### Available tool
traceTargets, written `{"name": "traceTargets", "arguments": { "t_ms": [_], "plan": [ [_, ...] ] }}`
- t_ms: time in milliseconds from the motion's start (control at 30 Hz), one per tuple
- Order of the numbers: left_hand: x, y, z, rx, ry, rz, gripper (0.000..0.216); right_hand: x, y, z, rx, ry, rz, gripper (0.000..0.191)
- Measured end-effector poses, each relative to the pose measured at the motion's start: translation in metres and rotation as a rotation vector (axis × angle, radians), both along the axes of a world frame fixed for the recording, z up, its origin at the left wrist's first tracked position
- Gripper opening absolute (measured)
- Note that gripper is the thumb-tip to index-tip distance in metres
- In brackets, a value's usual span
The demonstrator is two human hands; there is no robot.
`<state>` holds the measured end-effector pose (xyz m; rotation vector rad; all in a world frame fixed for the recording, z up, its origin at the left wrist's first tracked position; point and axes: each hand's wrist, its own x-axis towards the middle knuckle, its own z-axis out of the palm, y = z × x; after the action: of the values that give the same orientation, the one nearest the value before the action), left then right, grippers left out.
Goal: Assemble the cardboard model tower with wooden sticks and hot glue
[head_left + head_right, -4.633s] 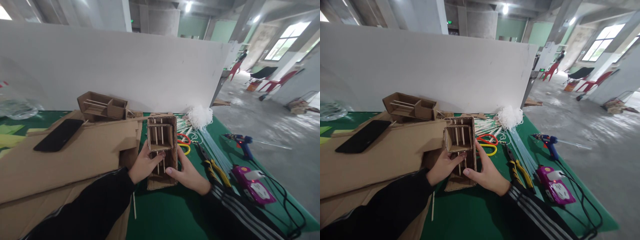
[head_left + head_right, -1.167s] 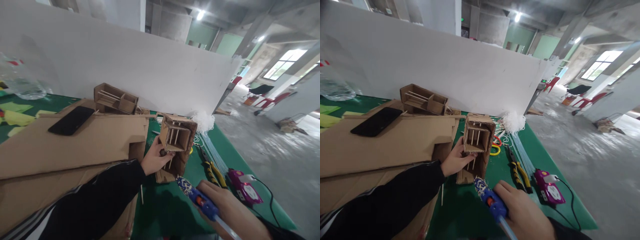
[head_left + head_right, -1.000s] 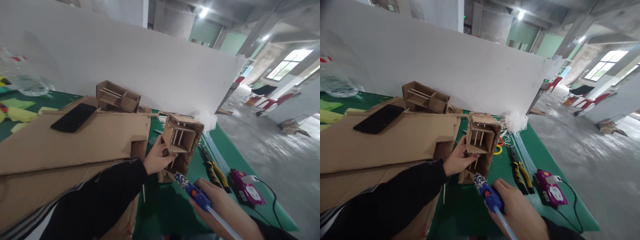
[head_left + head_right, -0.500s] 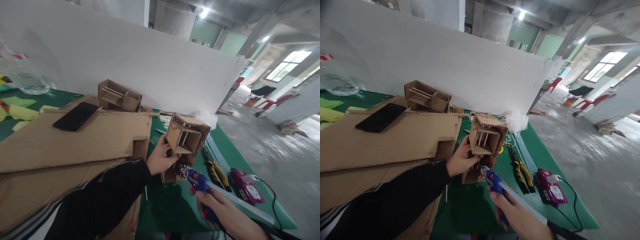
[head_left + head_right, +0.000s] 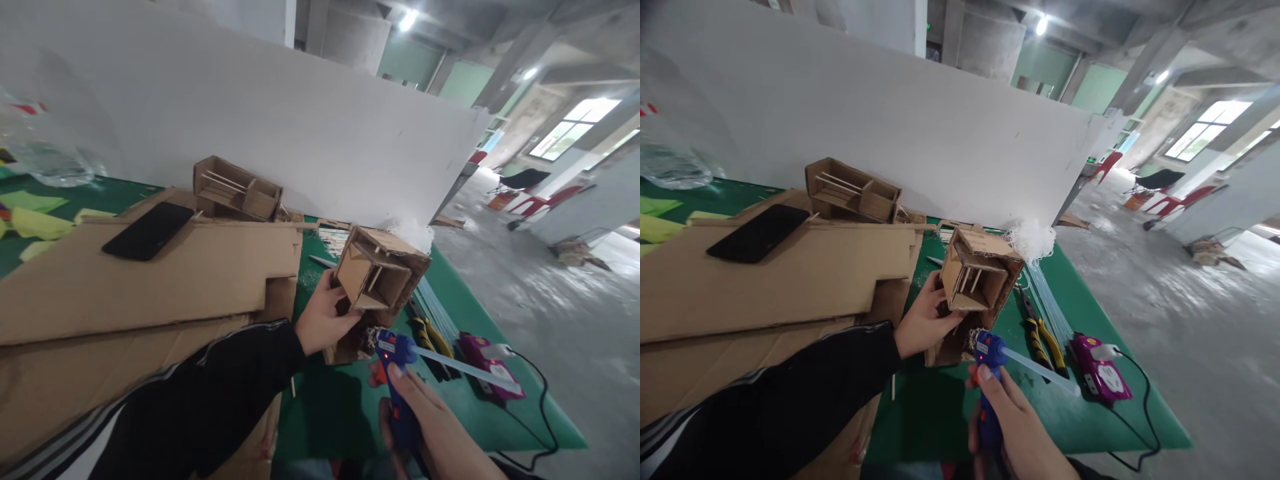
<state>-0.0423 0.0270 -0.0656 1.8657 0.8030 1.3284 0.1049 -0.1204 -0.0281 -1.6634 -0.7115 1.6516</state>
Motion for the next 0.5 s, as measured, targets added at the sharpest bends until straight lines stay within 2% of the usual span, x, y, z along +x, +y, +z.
{"name": "traceTargets", "arguments": {
  "t_ms": [300, 500],
  "plan": [
    [0.001, 0.000, -0.001, -0.007, -0.014, -0.034, 0.019, 0.004, 0.008, 0.010, -0.029, 0.038, 0.050, 0.058],
    [0.000, 0.001, -0.005, -0.033, 0.008, -0.035, 0.022, -0.003, 0.011, 0.029, -0.045, 0.028, 0.057, 0.053]
  ]
}}
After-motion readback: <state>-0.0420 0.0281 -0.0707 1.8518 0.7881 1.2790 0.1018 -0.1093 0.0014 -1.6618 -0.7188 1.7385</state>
